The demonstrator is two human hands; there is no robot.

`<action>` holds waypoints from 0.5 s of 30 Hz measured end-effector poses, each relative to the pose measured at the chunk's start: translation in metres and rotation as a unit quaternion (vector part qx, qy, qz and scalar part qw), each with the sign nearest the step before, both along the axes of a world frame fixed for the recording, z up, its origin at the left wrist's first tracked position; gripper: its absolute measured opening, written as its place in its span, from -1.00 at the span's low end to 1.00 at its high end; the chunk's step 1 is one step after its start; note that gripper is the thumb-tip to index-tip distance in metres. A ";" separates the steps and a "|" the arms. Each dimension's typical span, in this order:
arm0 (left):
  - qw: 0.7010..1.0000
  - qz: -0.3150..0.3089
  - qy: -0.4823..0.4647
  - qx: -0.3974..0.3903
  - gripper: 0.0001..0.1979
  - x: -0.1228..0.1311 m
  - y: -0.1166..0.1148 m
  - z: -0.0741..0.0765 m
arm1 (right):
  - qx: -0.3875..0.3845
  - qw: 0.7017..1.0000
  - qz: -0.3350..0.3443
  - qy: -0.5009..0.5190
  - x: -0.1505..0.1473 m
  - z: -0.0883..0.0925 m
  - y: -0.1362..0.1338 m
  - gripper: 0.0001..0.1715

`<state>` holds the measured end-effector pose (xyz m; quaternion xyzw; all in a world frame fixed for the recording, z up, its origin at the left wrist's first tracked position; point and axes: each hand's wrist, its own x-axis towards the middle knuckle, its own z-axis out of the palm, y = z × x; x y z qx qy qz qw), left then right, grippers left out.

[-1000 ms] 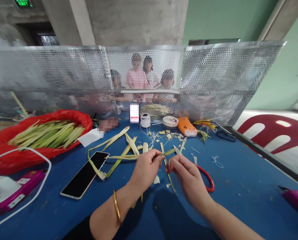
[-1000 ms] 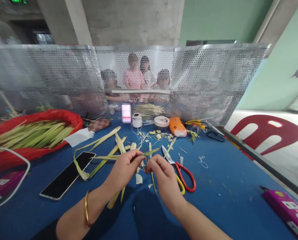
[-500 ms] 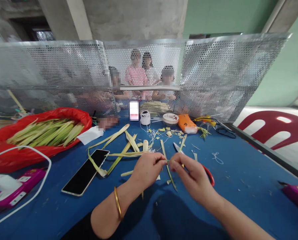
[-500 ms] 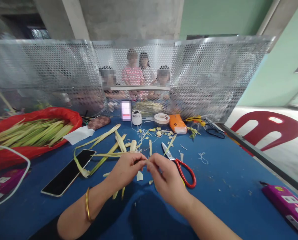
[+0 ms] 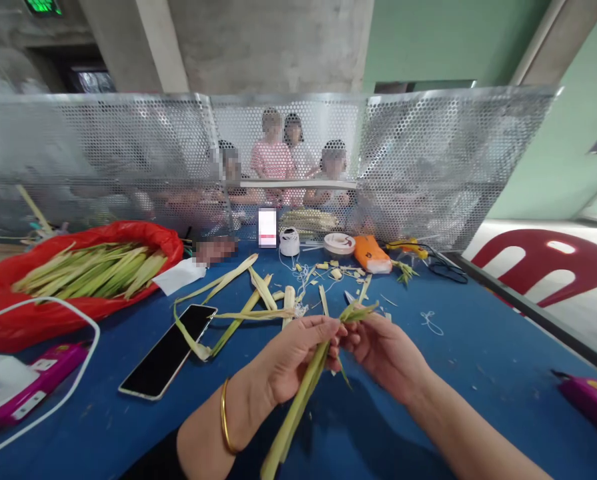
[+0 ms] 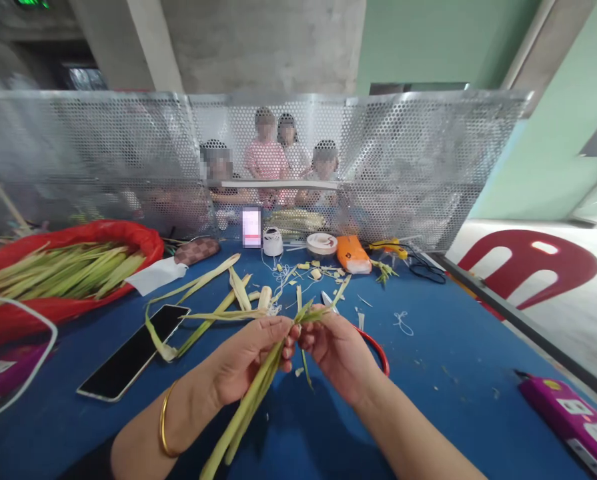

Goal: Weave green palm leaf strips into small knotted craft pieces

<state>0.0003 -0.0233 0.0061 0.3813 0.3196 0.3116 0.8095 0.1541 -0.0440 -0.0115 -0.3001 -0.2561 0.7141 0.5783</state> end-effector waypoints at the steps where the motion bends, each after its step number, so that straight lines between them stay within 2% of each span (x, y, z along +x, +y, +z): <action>1: 1.000 0.019 -0.005 -0.012 -0.75 0.001 0.001 -0.002 | 0.006 0.999 -0.031 -0.011 -0.003 0.000 -0.001 -0.79; 4: 0.998 0.065 -0.008 -0.021 -0.78 0.006 0.002 -0.007 | 0.068 0.989 -0.083 -0.101 -0.008 -0.001 -0.005 -0.75; 6: 0.996 0.088 -0.002 -0.011 -0.78 0.009 0.001 -0.010 | 0.133 0.962 -0.113 -0.208 -0.010 -0.004 -0.007 -0.72; 10: 0.993 0.110 0.034 0.030 -0.77 0.013 0.000 -0.017 | 0.242 0.864 -0.162 -0.410 -0.012 -0.009 -0.012 -0.69; 14: 0.986 0.129 0.077 0.076 -0.78 0.015 0.002 -0.024 | 0.358 0.764 -0.117 -0.523 -0.012 -0.011 -0.016 -0.77; 15: 0.985 0.128 0.088 0.076 -0.79 0.015 0.002 -0.025 | 0.375 0.749 -0.103 -0.536 -0.012 -0.012 -0.017 -0.77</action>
